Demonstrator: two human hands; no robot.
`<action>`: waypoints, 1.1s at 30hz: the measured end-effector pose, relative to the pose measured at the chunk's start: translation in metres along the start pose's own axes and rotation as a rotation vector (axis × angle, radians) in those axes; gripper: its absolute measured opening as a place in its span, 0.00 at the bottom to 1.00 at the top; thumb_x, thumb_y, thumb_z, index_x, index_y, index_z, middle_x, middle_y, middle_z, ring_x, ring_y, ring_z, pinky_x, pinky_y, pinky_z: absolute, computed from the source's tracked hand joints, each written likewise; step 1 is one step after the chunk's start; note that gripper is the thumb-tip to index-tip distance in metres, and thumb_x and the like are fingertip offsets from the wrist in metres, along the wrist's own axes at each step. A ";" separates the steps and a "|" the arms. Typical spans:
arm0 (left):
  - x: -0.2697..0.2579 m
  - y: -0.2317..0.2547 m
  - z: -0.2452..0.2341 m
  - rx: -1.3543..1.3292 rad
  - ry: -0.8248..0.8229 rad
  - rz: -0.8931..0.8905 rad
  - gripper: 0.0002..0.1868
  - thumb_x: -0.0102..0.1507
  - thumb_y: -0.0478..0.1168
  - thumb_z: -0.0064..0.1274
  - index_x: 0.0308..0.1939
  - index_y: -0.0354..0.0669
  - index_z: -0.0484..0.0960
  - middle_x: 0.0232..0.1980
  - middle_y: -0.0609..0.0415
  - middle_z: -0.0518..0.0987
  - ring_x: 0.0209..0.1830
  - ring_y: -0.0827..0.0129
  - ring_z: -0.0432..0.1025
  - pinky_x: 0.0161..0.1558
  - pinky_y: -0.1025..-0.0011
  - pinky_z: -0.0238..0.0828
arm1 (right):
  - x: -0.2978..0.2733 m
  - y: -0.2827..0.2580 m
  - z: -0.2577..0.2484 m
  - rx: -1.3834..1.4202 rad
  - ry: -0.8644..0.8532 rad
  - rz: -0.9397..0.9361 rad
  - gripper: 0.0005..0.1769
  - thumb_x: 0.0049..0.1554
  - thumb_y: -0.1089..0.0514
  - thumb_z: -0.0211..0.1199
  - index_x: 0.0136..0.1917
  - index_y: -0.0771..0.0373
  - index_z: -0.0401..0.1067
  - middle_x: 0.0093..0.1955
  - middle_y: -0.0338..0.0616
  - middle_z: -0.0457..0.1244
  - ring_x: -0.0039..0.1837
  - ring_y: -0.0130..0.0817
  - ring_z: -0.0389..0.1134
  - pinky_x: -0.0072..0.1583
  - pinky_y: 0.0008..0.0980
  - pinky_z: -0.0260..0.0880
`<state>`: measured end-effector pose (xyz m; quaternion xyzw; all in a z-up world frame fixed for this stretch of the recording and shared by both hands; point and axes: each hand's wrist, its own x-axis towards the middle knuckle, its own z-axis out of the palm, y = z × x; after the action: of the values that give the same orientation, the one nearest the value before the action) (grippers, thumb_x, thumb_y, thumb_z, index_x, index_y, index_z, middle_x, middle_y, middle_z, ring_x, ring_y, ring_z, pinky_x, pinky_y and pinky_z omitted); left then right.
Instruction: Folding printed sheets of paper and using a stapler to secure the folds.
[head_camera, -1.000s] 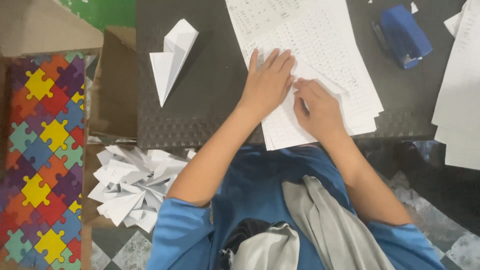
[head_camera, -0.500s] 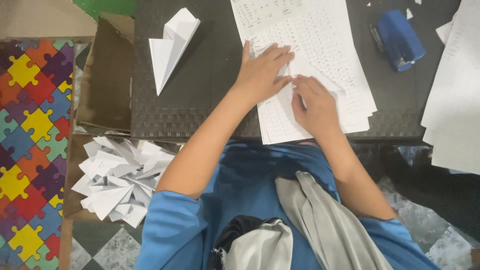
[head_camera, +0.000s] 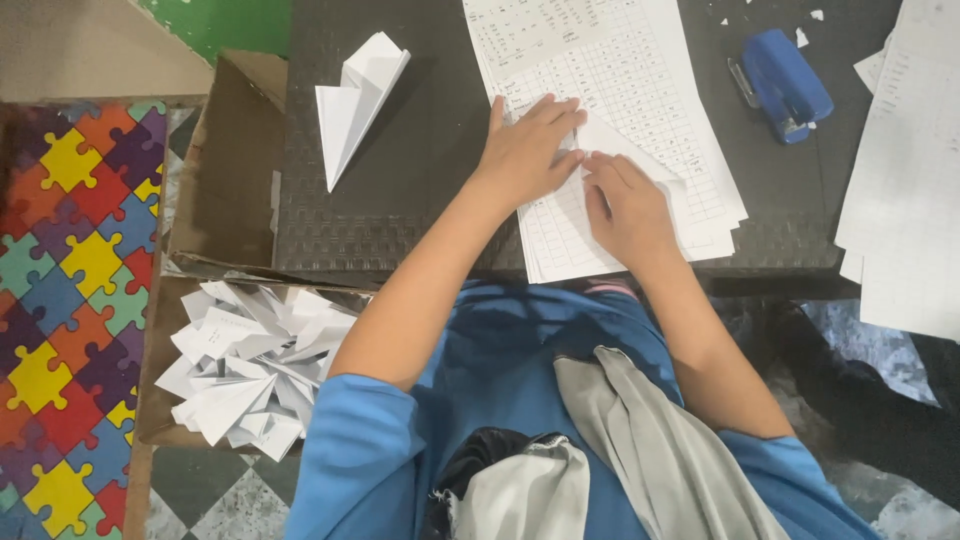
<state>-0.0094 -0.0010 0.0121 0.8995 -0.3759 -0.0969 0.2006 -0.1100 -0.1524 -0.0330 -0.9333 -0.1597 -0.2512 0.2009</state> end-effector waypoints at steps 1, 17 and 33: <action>0.001 -0.001 0.004 -0.001 -0.005 0.001 0.24 0.64 0.49 0.39 0.63 0.49 0.64 0.70 0.57 0.59 0.71 0.62 0.48 0.63 0.35 0.29 | 0.002 -0.002 -0.002 0.001 -0.001 0.005 0.04 0.57 0.68 0.54 0.46 0.68 0.68 0.53 0.53 0.65 0.55 0.47 0.66 0.48 0.39 0.70; 0.008 0.003 0.017 0.270 -0.012 -0.011 0.29 0.62 0.46 0.41 0.67 0.49 0.56 0.71 0.59 0.56 0.71 0.59 0.50 0.62 0.33 0.33 | 0.042 -0.013 -0.004 -0.043 -0.404 0.345 0.34 0.64 0.43 0.25 0.74 0.69 0.38 0.75 0.55 0.44 0.75 0.49 0.42 0.71 0.53 0.31; 0.005 0.001 0.018 0.366 0.021 0.019 0.28 0.65 0.54 0.29 0.67 0.48 0.57 0.71 0.59 0.55 0.70 0.58 0.51 0.63 0.34 0.32 | -0.016 -0.011 -0.066 -0.094 -0.282 0.486 0.27 0.65 0.54 0.28 0.68 0.66 0.61 0.64 0.55 0.59 0.72 0.49 0.51 0.67 0.56 0.44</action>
<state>-0.0124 -0.0108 -0.0033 0.9183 -0.3938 -0.0154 0.0386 -0.1540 -0.1758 0.0141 -0.9783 0.0539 -0.0704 0.1875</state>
